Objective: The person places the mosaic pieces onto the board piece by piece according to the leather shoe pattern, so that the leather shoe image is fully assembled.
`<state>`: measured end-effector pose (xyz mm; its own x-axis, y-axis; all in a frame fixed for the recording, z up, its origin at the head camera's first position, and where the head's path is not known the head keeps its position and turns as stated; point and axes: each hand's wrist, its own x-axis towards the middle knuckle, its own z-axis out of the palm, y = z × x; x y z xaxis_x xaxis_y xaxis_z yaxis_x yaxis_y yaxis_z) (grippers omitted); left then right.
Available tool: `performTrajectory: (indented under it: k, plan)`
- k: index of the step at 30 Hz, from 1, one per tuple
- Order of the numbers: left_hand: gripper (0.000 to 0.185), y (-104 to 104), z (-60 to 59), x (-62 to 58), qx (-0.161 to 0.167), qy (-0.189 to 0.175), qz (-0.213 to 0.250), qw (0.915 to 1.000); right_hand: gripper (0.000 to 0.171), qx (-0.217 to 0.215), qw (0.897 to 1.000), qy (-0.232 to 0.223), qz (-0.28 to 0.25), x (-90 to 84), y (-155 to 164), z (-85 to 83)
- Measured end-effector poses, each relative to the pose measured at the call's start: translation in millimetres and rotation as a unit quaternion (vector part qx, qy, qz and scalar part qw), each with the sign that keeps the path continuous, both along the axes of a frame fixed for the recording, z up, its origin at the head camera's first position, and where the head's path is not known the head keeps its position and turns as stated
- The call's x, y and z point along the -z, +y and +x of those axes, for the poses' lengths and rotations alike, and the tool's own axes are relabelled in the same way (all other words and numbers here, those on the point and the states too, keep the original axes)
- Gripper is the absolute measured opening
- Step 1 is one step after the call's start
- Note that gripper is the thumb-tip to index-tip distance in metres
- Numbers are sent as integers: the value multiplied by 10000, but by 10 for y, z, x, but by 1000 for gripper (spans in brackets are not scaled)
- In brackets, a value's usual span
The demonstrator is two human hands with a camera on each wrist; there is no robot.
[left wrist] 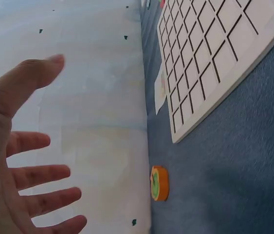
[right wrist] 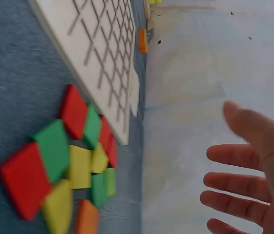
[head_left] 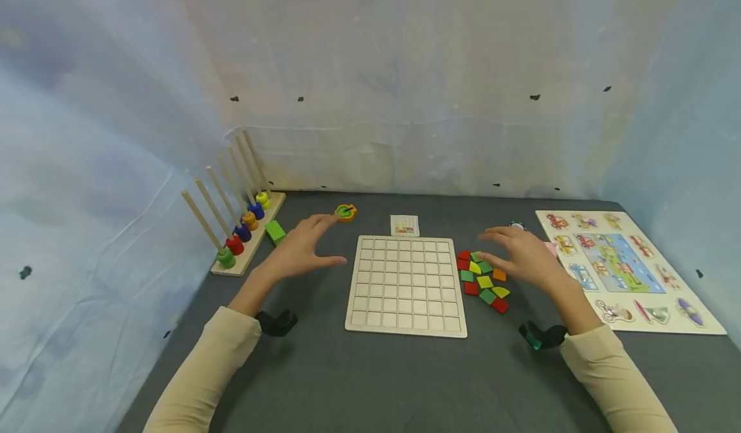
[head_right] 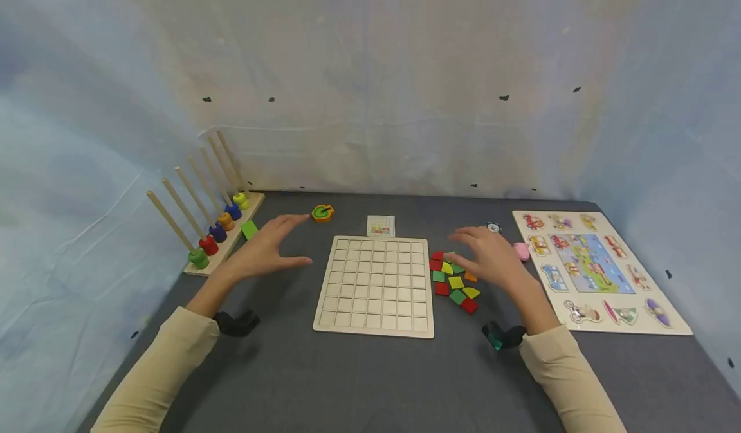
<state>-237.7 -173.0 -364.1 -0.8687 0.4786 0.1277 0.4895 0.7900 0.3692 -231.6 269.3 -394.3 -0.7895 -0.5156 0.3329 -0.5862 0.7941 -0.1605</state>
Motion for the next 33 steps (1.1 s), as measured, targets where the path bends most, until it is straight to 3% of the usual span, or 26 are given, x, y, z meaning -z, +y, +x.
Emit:
performTrajectory:
  k: [5, 15, 33]
  plan:
    - [84, 26, -1, 125, 274, -222, 276, 9990, 36, 101, 9994, -261, -222, 200, -3, -18]
    - [81, 126, 18, 355, 503, -710, 499, 9950, 33, 380, 9931, -988, -498, 483, 5, -89]
    - [78, 102, 26, 807, 385, -1079, 940, 9890, 32, 393, 9933, -781, -752, 737, -7, -152]
